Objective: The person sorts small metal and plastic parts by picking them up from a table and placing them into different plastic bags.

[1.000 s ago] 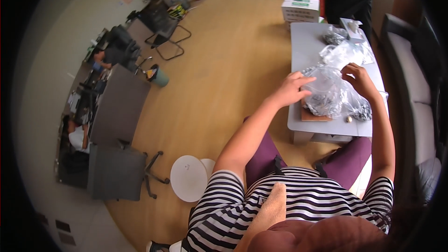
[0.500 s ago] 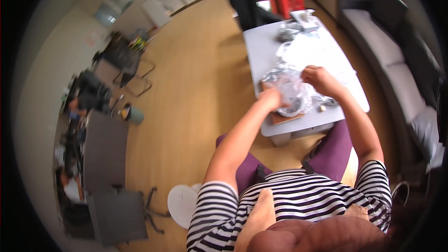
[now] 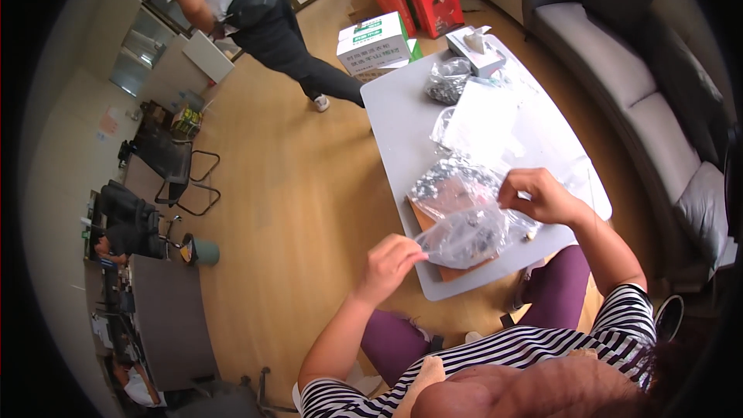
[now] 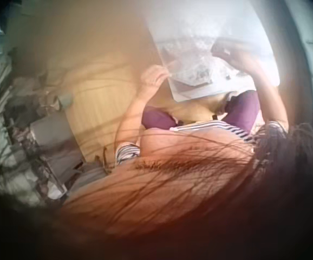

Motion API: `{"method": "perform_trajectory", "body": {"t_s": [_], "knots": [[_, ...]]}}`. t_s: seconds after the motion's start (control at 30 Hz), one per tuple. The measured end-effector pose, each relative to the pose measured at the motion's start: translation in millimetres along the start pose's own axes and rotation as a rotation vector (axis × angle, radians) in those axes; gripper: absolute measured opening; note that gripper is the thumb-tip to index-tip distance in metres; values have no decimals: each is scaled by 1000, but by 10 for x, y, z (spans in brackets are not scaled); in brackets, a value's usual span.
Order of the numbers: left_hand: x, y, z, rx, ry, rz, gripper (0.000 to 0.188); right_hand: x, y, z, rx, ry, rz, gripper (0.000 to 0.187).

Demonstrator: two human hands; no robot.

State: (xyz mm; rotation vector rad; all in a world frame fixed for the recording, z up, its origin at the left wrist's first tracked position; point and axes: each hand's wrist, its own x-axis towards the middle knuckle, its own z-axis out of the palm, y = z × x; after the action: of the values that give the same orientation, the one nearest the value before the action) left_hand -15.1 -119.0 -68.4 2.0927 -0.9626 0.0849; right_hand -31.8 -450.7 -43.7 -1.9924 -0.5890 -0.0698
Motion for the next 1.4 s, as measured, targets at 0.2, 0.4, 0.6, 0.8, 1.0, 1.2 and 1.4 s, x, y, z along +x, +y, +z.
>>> {"method": "perform_trajectory", "body": {"t_s": [0.2,0.4,0.6,0.8,1.0,1.2,1.4], "knots": [[97,69,-290,0,60,99,19,266,-246,-124,-46,-121,87,13],[7,865,-1345,72,200,-51,18,870,-1456,-290,-44,-213,-37,14],[-522,1402,-2647,133,314,-176,21,1799,-2662,73,96,-275,-41,13],[-1307,1707,-3765,385,462,-144,26,2535,-3614,972,155,-375,-92,18],[-2128,1888,-4244,615,665,-453,18,3121,-3917,2071,181,-575,-401,9],[-2333,1855,-4645,779,639,-569,10,3571,-4134,2690,298,-603,-421,3],[-1924,1359,-5035,700,710,-637,6,4125,-3831,2984,383,-622,-509,4]]}}
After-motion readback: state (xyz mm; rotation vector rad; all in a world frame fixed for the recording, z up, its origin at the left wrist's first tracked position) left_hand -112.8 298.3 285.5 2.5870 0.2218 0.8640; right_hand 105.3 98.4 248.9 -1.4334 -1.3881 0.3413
